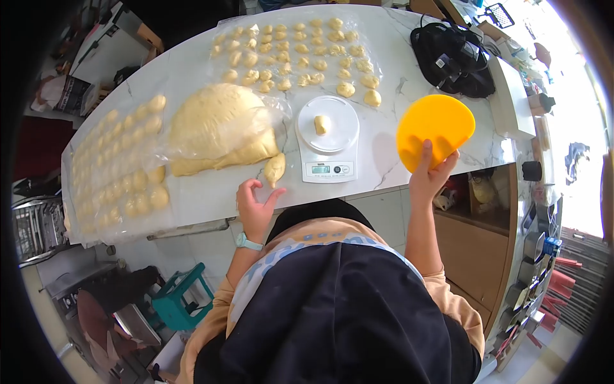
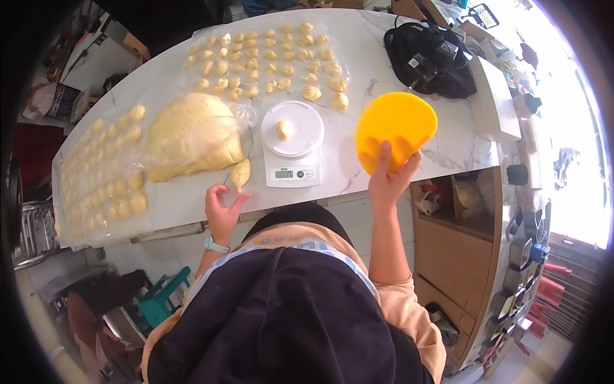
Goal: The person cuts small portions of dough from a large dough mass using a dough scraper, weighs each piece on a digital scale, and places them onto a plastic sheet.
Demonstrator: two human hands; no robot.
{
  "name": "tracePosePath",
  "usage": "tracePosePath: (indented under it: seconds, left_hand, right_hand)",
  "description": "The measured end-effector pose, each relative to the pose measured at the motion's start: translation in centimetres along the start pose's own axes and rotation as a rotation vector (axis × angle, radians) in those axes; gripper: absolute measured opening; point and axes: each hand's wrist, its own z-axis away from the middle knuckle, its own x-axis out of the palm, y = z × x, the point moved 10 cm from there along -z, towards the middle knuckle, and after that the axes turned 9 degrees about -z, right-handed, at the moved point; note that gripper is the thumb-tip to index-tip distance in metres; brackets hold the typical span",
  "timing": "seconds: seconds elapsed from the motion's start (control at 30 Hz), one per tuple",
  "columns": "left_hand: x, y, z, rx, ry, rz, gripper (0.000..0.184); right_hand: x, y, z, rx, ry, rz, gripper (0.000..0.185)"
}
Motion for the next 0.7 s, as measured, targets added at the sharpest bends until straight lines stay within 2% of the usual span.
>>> tracePosePath:
  seconds: [0.13, 0.23, 0.3, 0.33, 0.37, 0.43, 0.57, 0.6, 0.63, 0.7]
  left_hand:
    - [0.1, 1.4, -0.5, 0.116, 0.014, -0.073, 0.018]
    - [-0.3, 1.9, -0.3, 0.185, 0.046, -0.127, 0.016]
    - [-0.8, 2.5, 0.1, 0.215, 0.068, -0.166, 0.015]
    - [-0.8, 2.6, 0.2, 0.208, 0.066, -0.17, 0.015]
    - [-0.8, 2.8, 0.2, 0.199, 0.067, -0.175, 0.014]
    - [-0.8, 3.0, 0.4, 0.187, 0.068, -0.179, 0.013]
    - [-0.7, 2.7, 0.6, 0.143, 0.058, -0.133, 0.014]
    - [-0.8, 2.5, 0.6, 0.123, 0.054, -0.113, 0.014]
    - [-0.9, 2.2, 0.7, 0.112, 0.054, -0.131, 0.014]
    - [-1.1, 1.9, 0.8, 0.1, 0.05, -0.157, 0.014]
  right_hand:
    - [2.2, 0.3, -1.0, -0.027, -0.11, 0.093, 0.035]
    - [4.7, -0.2, -1.7, -0.004, -0.203, -0.014, 0.031]
    - [8.6, -0.1, -0.3, 0.134, -0.39, -0.212, 0.03]
    - [11.5, -0.7, 1.4, 0.14, -0.633, -0.052, 0.031]
    - [14.5, 0.3, 4.7, 0.36, -0.954, 0.1, 0.033]
    - [19.5, -0.9, 10.5, 0.027, -1.309, 0.201, 0.034]
    - [25.1, -1.1, 16.6, -0.187, -1.57, 0.341, 0.031]
    - [25.8, -0.6, 17.8, -0.228, -1.619, 0.398, 0.031]
    - [25.8, 0.3, 19.8, -0.361, -1.572, 0.286, 0.027]
    - [24.4, 1.6, 19.7, -0.254, -1.458, 0.177, 0.032]
